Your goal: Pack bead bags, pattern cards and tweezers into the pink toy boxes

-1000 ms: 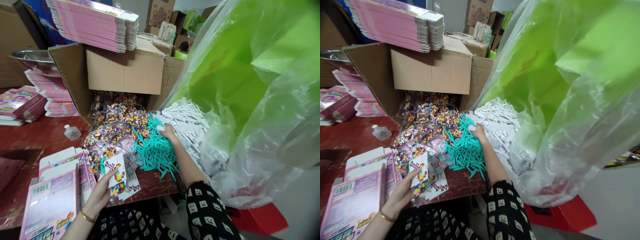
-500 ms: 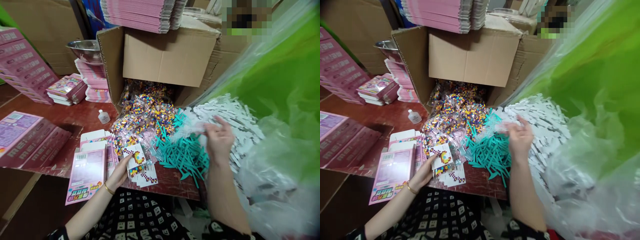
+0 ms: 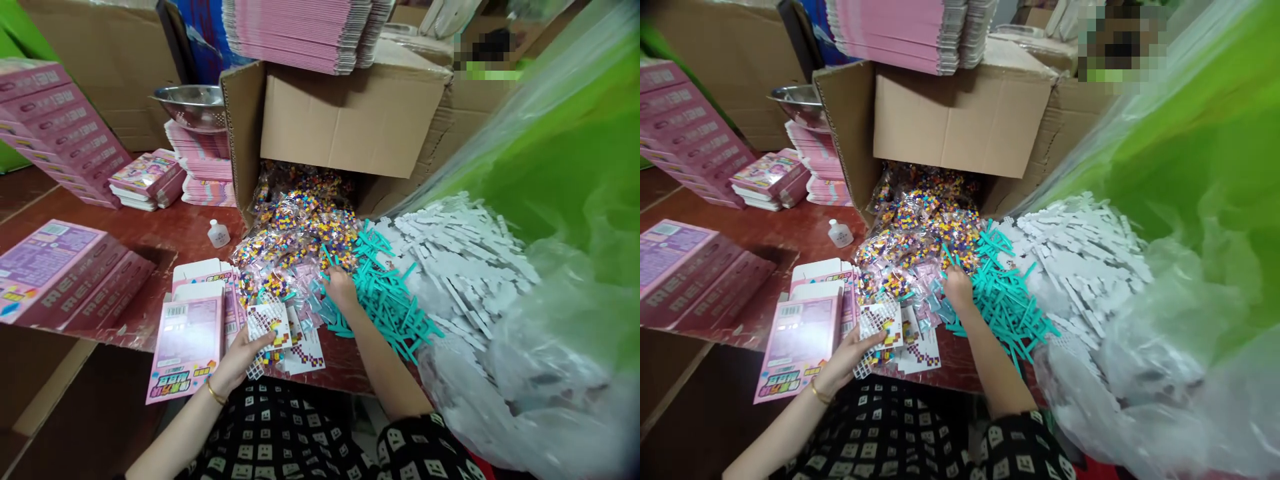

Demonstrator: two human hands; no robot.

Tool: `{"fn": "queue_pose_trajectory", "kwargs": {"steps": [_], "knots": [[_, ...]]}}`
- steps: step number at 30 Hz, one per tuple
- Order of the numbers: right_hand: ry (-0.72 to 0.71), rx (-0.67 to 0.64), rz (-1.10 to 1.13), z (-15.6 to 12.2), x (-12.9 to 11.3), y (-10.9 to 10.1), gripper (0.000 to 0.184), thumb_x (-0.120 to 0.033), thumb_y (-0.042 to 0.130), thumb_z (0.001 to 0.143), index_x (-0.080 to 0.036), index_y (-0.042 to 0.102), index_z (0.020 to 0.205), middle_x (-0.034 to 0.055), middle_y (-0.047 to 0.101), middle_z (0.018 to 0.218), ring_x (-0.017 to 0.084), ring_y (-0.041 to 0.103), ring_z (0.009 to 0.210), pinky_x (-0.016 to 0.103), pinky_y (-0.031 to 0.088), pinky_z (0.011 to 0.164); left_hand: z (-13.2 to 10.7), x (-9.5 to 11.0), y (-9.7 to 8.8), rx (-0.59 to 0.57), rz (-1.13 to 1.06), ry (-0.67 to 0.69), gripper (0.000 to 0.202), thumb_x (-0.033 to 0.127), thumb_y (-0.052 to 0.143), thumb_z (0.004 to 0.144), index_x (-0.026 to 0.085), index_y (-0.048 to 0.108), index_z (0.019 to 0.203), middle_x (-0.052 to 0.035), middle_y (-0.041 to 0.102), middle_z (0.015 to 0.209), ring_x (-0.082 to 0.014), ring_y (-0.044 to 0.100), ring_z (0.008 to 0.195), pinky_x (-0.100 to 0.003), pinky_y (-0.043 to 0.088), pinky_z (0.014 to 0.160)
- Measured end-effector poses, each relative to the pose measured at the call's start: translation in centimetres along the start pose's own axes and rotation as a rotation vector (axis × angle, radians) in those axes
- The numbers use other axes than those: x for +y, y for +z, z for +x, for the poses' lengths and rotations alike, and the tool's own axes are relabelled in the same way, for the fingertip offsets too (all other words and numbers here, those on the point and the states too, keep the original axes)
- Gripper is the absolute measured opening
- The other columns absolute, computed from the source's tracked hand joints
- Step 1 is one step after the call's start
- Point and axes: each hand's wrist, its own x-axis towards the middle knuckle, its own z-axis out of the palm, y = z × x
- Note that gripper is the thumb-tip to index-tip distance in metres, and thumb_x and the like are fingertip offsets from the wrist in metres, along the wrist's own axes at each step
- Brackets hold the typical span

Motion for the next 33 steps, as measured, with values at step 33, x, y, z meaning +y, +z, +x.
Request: {"fn": "queue_pose_trajectory", "kwargs": {"steps": [33], "knots": [[-0.292, -0.717, 1.394, -6.6, -19.1, 2.2, 0.062, -0.034, 0.082, 0.065, -0.025, 0.052, 0.118, 0.0055, 0.067, 0.108, 0.021, 0.065, 0.099, 0.036, 0.056, 0.089, -2.7, 5.0, -7.1, 0.186, 0.172, 0.418, 0.067, 0.04, 0.086, 0.062, 0.017, 0.055, 0.116, -0.0106, 0.065, 0.115, -0.0289, 0.061, 0.107, -0.04, 0.047, 0.096]]}}
